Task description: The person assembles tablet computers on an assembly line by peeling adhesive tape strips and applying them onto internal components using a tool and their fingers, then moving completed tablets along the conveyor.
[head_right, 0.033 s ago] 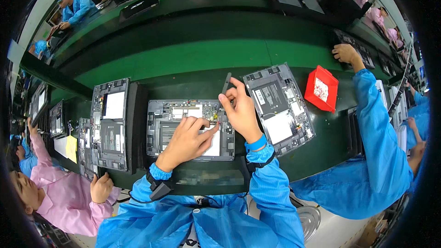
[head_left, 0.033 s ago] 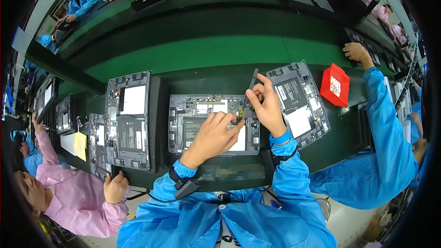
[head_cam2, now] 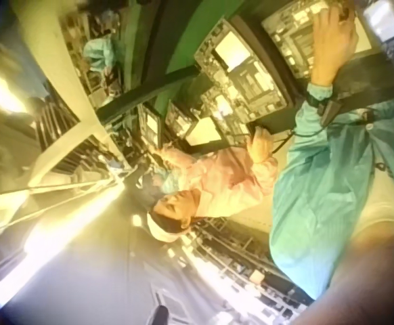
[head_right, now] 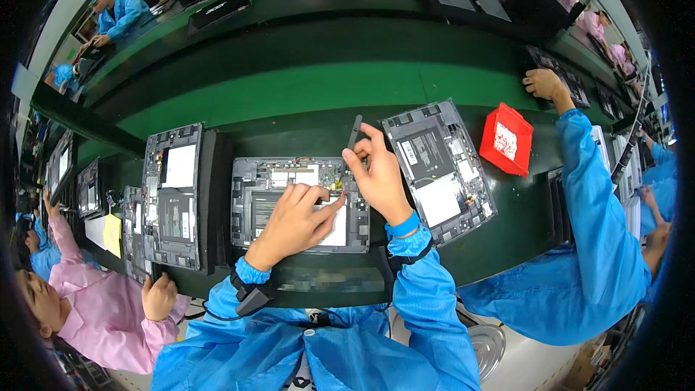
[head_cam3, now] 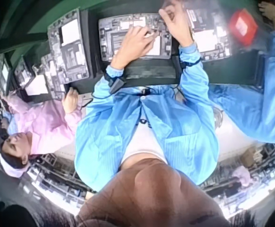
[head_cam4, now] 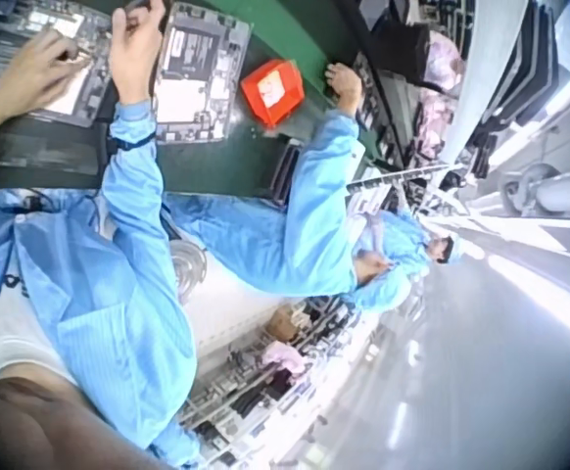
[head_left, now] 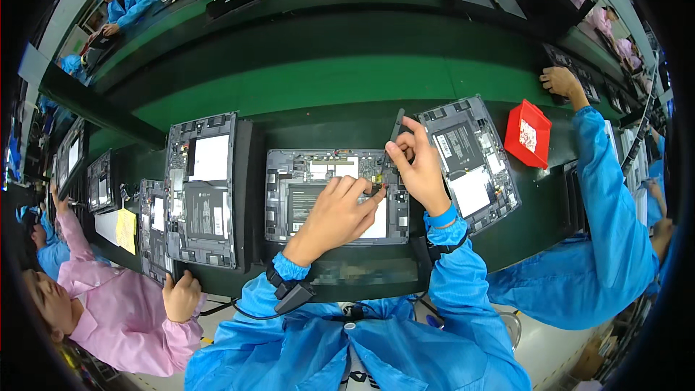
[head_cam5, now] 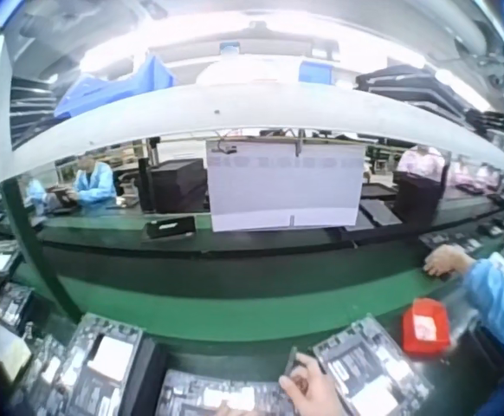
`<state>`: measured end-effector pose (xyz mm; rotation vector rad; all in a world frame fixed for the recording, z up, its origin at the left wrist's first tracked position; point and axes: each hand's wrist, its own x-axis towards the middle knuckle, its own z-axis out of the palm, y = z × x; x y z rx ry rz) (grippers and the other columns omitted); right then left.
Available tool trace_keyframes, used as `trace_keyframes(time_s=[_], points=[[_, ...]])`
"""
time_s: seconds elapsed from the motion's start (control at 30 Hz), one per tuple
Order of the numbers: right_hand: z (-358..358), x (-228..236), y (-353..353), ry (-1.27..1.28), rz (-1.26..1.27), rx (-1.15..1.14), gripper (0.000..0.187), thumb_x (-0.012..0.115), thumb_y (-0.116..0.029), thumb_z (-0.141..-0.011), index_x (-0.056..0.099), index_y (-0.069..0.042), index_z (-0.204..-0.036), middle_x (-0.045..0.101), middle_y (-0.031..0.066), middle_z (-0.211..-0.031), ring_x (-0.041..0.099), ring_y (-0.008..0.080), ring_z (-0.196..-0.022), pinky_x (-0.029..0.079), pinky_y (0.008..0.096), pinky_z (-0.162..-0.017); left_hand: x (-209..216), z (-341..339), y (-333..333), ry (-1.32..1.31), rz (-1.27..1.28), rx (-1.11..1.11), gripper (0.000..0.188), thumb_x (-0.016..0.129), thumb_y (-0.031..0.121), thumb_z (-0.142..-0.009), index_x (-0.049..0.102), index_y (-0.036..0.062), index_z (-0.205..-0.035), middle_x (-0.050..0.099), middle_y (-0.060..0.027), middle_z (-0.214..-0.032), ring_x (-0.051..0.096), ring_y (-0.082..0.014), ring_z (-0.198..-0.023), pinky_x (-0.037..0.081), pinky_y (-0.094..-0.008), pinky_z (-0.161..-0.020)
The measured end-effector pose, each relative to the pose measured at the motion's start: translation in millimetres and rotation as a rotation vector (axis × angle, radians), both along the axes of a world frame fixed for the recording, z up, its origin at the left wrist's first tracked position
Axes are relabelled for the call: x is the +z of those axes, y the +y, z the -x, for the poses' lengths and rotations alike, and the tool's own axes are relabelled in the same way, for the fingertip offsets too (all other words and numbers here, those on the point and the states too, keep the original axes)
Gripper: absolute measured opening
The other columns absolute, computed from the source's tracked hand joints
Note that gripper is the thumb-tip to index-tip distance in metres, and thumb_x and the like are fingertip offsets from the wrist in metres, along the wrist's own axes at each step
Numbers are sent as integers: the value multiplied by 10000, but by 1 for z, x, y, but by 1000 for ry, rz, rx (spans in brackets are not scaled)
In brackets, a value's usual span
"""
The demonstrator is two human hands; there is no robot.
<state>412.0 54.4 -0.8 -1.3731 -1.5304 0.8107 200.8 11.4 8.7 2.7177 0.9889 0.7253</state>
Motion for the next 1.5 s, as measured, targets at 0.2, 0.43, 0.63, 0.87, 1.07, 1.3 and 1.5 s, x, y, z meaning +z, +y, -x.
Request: trace_keyframes(time_s=[0.2, 0.43, 0.63, 0.87, 1.07, 1.3, 1.5], points=[[6, -6, -4, -50, -79, 5, 505, 735, -114, -984, 488, 59, -1389, 705, 106, -846, 696, 229, -764, 546, 343, -733, -2, 6, -4, 9, 11, -3, 387, 761, 161, -855, 739, 133, -1240, 622, -48, -1143, 577, -259, -1021, 477, -398, -866], [11, -9, -15, -40, -237, -90, 395, 694, -94, -1000, 514, 45, -1323, 702, 121, -889, 670, 216, -782, 539, 345, -744, 3, 5, -17, 34, 14, -27, 400, 758, 177, -871, 688, 90, -1256, 643, -68, -1323, 596, -252, -1109, 478, -422, -908], [12, 31, -91, -42, 29, -304, 158, 570, -92, -1033, 569, 40, -1121, 662, 171, -891, 637, 275, -766, 520, 380, -727, 31, 64, -61, -157, 82, 302, 572, 748, 109, -851, 628, 45, -1407, 556, -189, -1496, 504, -418, -1379, 391, -525, -1155], [67, 34, -142, -297, 331, -109, 321, 781, -235, -966, 621, 40, -1007, 658, 136, -952, 599, 238, -774, 495, 376, -695, 6, 132, -113, -116, 218, 492, 582, 674, 133, -944, 525, -18, -1486, 356, -285, -1636, 351, -487, -1493, 324, -560, -1217], [95, 64, -126, 384, 283, -465, 368, 801, -196, -943, 565, -74, -1198, 636, -11, -980, 433, 23, -688, 279, 219, -520, 18, 175, -136, -433, 261, 355, 494, 701, 95, -918, 618, -2, -1394, 537, -203, -1528, 510, -402, -1414, 419, -488, -1183], [68, 76, 80, 324, 344, -233, 310, 764, -292, -989, 663, -76, -1187, 692, -39, -998, 576, 40, -764, 342, 232, -497, 17, 257, -202, -369, -149, 200, 326, 716, 33, -738, 811, 59, -1049, 742, -56, -931, 649, -217, -741, 582, -320, -695], [100, 53, 189, -414, -145, -488, 333, 758, -296, -971, 750, -25, -1162, 783, 79, -1095, 737, 207, -963, 572, 380, -744, -1, 313, -265, -504, -298, 474, 434, 666, 33, -779, 750, 55, -1205, 681, -123, -1194, 628, -247, -971, 539, -402, -894]])
